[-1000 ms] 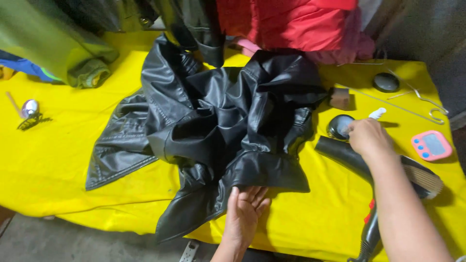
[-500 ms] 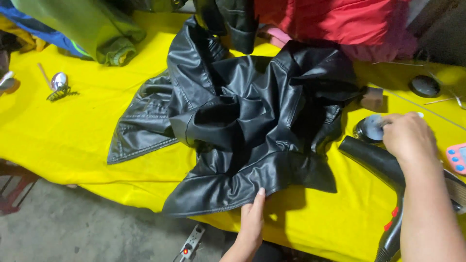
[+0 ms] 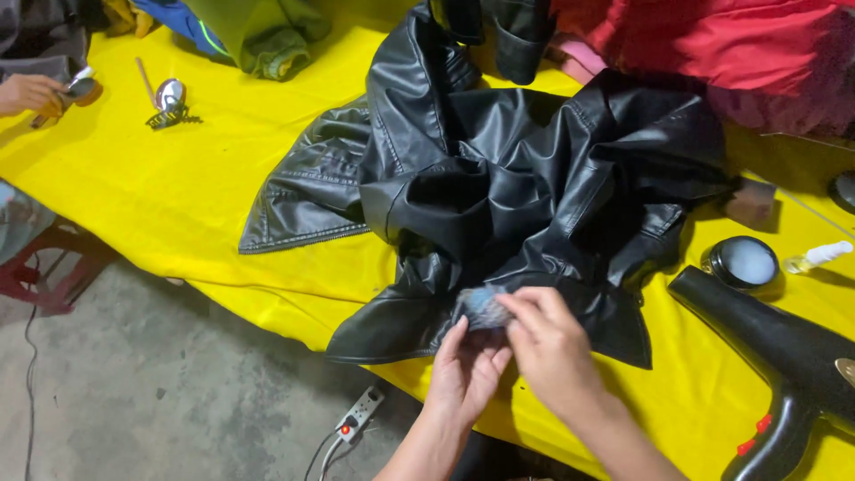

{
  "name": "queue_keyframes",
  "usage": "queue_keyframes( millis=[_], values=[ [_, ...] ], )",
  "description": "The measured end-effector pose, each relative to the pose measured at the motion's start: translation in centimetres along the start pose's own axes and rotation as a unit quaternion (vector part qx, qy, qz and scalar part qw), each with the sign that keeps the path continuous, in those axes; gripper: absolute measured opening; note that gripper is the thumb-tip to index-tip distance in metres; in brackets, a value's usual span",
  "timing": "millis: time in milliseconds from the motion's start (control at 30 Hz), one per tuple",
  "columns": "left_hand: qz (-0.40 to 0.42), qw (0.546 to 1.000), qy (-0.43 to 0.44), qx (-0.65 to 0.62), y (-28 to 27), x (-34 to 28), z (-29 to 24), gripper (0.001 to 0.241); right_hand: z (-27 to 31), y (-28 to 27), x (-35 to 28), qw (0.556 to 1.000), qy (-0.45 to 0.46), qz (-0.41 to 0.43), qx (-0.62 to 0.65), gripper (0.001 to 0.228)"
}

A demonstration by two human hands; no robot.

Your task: Cleaning and conditioning a black leather jacket using a hairdryer to warm the material and a sponge to apply treatment.

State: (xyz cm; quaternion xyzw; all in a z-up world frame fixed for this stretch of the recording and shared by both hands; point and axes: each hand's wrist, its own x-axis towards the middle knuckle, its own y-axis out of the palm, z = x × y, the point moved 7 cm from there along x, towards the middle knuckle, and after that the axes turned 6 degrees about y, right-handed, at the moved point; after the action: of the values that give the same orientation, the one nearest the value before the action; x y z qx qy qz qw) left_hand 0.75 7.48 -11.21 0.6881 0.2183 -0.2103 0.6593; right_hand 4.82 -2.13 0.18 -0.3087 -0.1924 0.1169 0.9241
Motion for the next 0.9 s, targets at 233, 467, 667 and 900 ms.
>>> queue_keyframes(
  millis=[233, 467, 667, 900],
  values=[
    [-0.092, 0.994, 0.055, 0.032, 2.6, 0.1, -0.6, 0.044, -2.9, 2.4, 1.5, 0.989, 0.044, 0.044, -0.138, 0.03],
    [-0.1, 0.991, 0.038, 0.076, 1.4, -0.9, 1.1, 0.041, -7.3, -5.9, -0.4, 0.979, 0.094, -0.082, -0.163, 0.033],
    [-0.116, 0.987, 0.072, 0.086, 2.2, 0.0, 1.5, 0.039, 0.3, -1.2, -0.5, 0.983, -0.078, -0.031, -0.161, 0.03],
    [-0.161, 0.966, 0.062, 0.193, 0.2, -2.1, 2.2, 0.045, -10.1, -6.3, -1.5, 0.973, 0.122, -0.073, -0.184, 0.033]
  ],
)
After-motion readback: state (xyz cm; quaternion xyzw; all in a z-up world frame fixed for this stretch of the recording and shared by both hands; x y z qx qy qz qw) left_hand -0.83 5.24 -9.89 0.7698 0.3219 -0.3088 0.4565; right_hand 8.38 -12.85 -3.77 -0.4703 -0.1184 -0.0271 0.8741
